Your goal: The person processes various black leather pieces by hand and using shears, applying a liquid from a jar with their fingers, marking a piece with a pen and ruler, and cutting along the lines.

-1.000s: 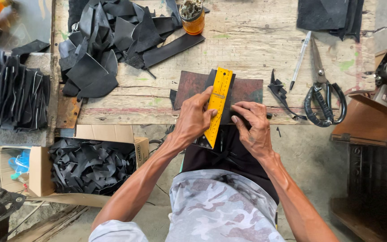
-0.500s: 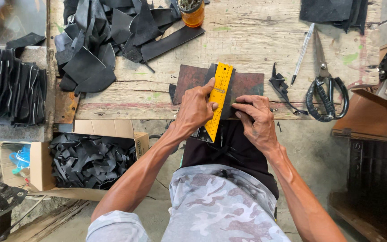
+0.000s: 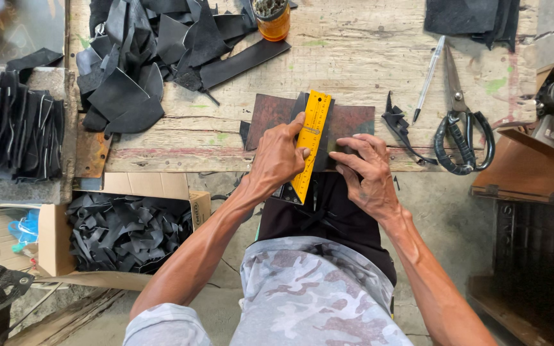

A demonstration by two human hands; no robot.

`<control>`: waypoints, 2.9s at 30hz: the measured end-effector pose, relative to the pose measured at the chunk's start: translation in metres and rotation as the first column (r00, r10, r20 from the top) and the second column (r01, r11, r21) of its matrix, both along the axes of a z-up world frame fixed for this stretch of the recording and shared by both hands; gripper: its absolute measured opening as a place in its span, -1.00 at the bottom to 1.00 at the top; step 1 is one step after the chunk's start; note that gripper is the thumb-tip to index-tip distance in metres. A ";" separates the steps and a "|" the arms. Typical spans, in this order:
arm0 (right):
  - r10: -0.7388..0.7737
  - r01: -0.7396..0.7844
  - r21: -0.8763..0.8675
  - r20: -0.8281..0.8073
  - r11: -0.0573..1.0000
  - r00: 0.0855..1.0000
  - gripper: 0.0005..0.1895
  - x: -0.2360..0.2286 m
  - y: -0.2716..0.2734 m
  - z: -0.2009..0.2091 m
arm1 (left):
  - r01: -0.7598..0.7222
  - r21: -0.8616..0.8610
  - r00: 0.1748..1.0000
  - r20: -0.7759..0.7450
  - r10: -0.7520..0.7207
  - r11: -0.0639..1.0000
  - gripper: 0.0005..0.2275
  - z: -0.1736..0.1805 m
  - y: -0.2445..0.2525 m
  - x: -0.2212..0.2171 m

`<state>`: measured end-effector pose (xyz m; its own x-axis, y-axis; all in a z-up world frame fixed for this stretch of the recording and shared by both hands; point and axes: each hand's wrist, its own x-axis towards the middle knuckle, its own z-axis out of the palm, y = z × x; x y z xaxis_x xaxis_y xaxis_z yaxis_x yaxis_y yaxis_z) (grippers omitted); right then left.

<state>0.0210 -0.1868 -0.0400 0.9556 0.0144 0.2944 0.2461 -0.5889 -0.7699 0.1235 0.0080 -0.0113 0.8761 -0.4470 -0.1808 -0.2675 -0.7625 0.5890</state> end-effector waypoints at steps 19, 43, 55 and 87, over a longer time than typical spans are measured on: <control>-0.015 0.015 -0.020 -0.016 1.000 1.000 -0.66 0.007 -0.006 -0.012 | -0.091 -0.112 0.991 -0.108 0.079 0.990 -0.42 0.007 0.001 0.007; -0.061 0.062 -0.007 0.055 0.998 0.997 -0.72 0.026 0.006 -0.019 | -0.034 -0.108 0.995 0.086 0.043 0.994 -0.42 -0.018 0.004 0.016; -0.070 0.071 -0.007 0.053 0.997 0.996 -0.72 0.025 0.005 -0.020 | -0.074 -0.167 0.996 0.044 0.082 0.983 -0.44 -0.013 -0.010 0.017; -0.402 0.355 -0.207 -0.272 0.912 0.874 -0.47 0.069 -0.121 -0.026 | -0.059 0.025 0.998 0.001 0.059 0.998 -0.46 -0.003 -0.016 0.020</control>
